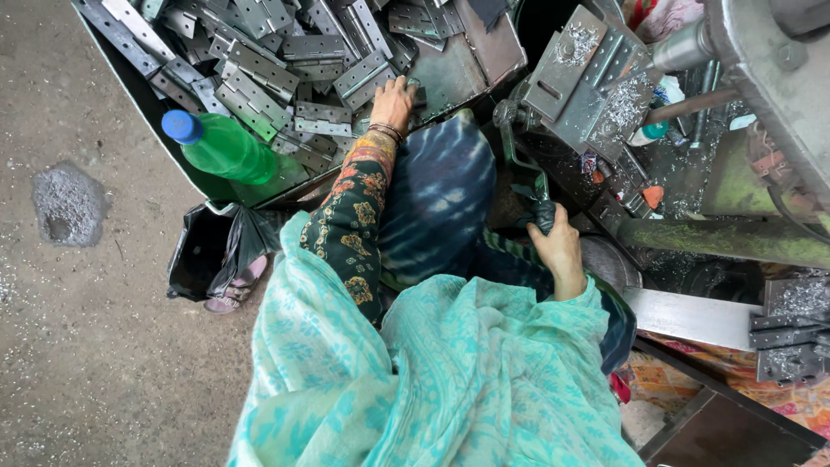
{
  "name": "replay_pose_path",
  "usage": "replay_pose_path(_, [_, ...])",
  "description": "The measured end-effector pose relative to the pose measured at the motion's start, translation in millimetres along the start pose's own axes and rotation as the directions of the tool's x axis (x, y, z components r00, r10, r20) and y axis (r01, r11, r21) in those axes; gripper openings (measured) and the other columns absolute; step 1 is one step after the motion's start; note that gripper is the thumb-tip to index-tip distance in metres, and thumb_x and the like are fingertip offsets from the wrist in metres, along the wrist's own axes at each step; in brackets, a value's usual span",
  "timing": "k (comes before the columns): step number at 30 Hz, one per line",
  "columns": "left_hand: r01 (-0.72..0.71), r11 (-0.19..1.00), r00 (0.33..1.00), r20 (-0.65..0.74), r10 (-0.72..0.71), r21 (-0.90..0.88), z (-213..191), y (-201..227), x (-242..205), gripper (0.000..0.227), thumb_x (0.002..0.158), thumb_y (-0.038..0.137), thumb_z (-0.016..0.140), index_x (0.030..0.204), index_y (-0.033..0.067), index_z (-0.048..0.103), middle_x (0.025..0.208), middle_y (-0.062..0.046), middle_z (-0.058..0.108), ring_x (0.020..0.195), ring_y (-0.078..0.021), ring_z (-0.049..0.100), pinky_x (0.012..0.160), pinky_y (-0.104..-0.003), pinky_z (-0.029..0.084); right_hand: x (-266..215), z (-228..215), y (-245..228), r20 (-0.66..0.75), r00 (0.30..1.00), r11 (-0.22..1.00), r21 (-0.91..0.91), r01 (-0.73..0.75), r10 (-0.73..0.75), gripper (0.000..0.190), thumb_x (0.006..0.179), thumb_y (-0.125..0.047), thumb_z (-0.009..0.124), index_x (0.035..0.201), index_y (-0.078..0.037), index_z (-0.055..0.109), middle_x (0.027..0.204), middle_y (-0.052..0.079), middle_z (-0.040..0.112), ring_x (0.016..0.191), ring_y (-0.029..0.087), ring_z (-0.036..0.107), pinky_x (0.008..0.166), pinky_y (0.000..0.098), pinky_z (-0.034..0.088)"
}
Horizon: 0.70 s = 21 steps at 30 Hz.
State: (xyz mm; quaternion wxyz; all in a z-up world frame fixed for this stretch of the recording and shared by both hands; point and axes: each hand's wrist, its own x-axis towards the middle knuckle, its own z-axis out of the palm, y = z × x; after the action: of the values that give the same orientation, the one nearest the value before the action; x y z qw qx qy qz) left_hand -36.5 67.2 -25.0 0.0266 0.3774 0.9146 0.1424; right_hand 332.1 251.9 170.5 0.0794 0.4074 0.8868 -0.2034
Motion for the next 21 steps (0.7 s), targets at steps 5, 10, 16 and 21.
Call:
replay_pose_path(5, [0.002,1.000,0.992,-0.126,-0.003,-0.010,33.7,-4.8,-2.4,0.044,0.088,0.007,0.067,0.132,0.0144,0.064,0.120,-0.011,0.057,0.114,-0.0302,0.057,0.091,-0.046,0.048,-1.1,-1.4,-4.1,0.008,0.999,0.999,-0.011,-0.031,0.031,0.071,0.084,-0.038,0.074,0.146,-0.016,0.047,0.111,0.026,0.071,0.105,0.048,0.067,0.088,0.0546,0.053])
replay_pose_path(10, [0.036,0.987,0.975,-0.211,-0.069,-0.157,37.8,-3.2,14.5,0.051,0.076,0.004,0.070,0.126,0.0133,0.066,0.111,-0.016,0.064,0.105,-0.0368,0.062,0.085,-0.049,0.052,-5.7,-7.3,-8.3,0.016,0.998,0.998,-0.002,-0.058,0.058,0.071,0.083,-0.037,0.073,0.146,-0.018,0.046,0.111,0.025,0.072,0.105,0.047,0.068,0.087,0.0559,0.053])
replay_pose_path(16, [0.080,0.725,0.877,-0.297,-0.377,-0.684,-40.1,41.6,64.6,0.061,0.068,0.011,0.086,0.126,0.0144,0.068,0.104,-0.019,0.072,0.098,-0.0374,0.070,0.087,-0.043,0.056,-7.8,-4.2,-7.1,0.014,0.999,0.999,0.011,-0.051,0.051,0.073,0.084,-0.036,0.075,0.147,-0.016,0.044,0.111,0.025,0.072,0.104,0.048,0.068,0.086,0.0568,0.054])
replay_pose_path(21, [-0.168,0.590,0.922,-0.338,-0.189,-0.789,-109.7,138.8,96.1,0.060,0.073,0.012,0.082,0.131,0.0145,0.066,0.106,-0.014,0.076,0.095,-0.0306,0.078,0.088,-0.038,0.060,-6.9,-4.9,-2.7,0.034,0.999,0.999,0.035,-0.034,0.033,0.080,0.085,-0.034,0.073,0.153,-0.009,0.038,0.108,0.027,0.072,0.101,0.048,0.069,0.083,0.0562,0.056])
